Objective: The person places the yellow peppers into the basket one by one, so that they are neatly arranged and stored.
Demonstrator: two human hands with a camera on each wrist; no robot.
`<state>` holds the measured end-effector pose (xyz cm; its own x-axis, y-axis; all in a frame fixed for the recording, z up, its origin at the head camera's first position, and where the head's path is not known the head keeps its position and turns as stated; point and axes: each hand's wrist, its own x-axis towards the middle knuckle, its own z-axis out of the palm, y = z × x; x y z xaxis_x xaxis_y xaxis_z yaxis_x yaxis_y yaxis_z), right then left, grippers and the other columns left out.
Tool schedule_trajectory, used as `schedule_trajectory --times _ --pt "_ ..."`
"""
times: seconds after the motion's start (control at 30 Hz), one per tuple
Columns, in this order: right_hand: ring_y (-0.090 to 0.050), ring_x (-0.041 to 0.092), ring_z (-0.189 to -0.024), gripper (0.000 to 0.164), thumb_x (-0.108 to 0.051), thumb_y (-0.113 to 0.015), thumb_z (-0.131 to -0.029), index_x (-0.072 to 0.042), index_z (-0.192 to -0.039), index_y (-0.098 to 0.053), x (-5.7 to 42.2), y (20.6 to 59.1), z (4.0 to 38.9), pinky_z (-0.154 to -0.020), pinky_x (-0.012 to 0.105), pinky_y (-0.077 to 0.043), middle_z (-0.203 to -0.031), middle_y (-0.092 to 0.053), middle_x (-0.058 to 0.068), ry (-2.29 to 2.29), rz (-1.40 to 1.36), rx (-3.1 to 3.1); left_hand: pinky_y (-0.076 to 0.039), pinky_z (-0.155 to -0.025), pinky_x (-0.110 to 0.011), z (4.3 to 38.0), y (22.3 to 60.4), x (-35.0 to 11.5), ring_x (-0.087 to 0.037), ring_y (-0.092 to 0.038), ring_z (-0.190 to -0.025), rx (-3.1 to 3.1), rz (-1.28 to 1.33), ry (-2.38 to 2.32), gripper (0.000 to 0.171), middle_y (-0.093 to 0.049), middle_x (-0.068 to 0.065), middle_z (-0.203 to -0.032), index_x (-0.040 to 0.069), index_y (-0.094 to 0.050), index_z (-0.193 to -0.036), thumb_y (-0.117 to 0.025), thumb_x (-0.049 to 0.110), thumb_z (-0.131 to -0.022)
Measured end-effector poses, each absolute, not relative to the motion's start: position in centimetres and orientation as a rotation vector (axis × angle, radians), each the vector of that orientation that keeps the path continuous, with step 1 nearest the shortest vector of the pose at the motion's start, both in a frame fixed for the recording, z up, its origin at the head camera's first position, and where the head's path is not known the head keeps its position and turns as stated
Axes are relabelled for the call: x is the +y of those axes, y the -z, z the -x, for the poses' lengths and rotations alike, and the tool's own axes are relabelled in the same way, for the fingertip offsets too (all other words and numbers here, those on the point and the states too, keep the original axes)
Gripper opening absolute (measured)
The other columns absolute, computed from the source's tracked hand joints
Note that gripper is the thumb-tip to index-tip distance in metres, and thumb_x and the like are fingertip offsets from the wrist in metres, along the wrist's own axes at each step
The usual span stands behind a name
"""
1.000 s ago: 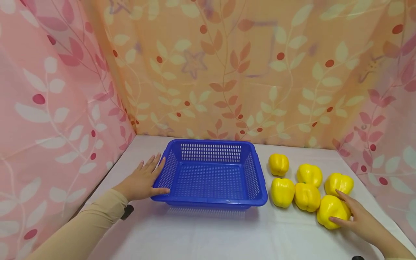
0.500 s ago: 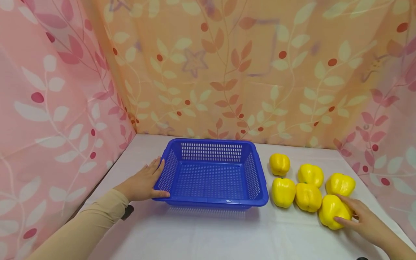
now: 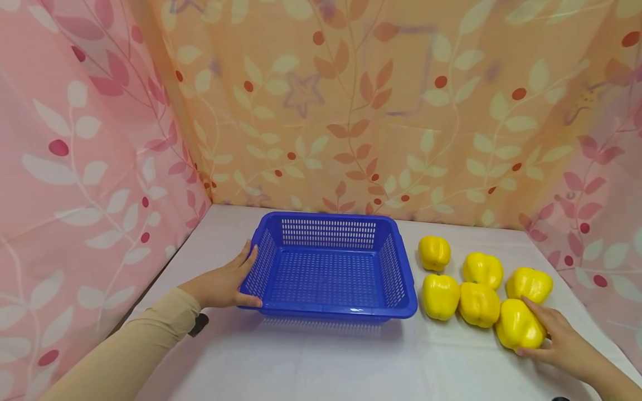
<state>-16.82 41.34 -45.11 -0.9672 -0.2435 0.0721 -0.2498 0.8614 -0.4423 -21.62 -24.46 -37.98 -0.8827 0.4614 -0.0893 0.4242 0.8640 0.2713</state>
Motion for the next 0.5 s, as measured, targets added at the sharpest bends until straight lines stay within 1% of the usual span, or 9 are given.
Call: schedule_trajectory --times 0.03,0.1,0.27,0.37,0.5 --pt "-0.033 0.049 -0.104 0.107 -0.027 -0.079 -0.069 -0.001 -0.145 -0.009 41.38 45.10 16.87 -0.073 0.072 -0.033 -0.123 -0.027 0.037 -0.730 -0.393 -3.021 -0.030 -0.104 -0.048 21.65 37.97 -24.44 -0.041 -0.016 -0.135 2.880 -0.690 -0.374 0.125 0.015 -0.023 -0.149 -0.002 0.003 -0.145 -0.054 0.076 -0.065" --pt "-0.035 0.050 -0.103 0.107 -0.027 -0.079 -0.070 0.003 -0.144 -0.008 41.51 45.09 16.98 -0.075 0.070 -0.033 -0.123 -0.027 0.038 -0.715 -0.372 -3.037 -0.030 -0.103 -0.048 21.69 37.95 -24.40 -0.041 -0.016 -0.134 2.871 -0.688 -0.383 0.125 0.015 -0.023 -0.149 -0.001 0.004 -0.145 -0.055 0.075 -0.066" --pt "-0.042 0.051 -0.100 0.104 -0.029 -0.078 -0.071 0.017 -0.136 -0.012 41.75 44.99 17.29 -0.077 0.062 -0.041 -0.120 -0.031 0.039 -0.694 -0.329 -3.073 -0.031 -0.103 -0.049 21.77 38.03 -24.26 -0.041 -0.015 -0.135 2.859 -0.680 -0.383 0.124 0.015 -0.022 -0.149 0.001 0.005 -0.145 -0.055 0.075 -0.066" --pt "-0.043 0.051 -0.101 0.102 -0.031 -0.078 -0.071 0.019 -0.133 -0.015 41.80 44.81 17.40 -0.078 0.059 -0.042 -0.121 -0.031 0.040 -0.697 -0.308 -3.096 -0.031 -0.103 -0.049 21.85 38.06 -24.17 -0.040 -0.015 -0.135 2.860 -0.692 -0.380 0.124 0.015 -0.021 -0.150 0.001 0.004 -0.145 -0.055 0.075 -0.065" --pt "-0.042 0.052 -0.102 0.102 -0.033 -0.077 -0.072 0.020 -0.133 -0.015 41.88 44.50 17.52 -0.079 0.060 -0.041 -0.122 -0.030 0.041 -0.714 -0.270 -3.118 -0.030 -0.104 -0.047 21.93 38.08 -24.04 -0.040 -0.015 -0.135 2.867 -0.720 -0.381 0.124 0.015 -0.021 -0.150 0.000 0.003 -0.145 -0.056 0.075 -0.065"
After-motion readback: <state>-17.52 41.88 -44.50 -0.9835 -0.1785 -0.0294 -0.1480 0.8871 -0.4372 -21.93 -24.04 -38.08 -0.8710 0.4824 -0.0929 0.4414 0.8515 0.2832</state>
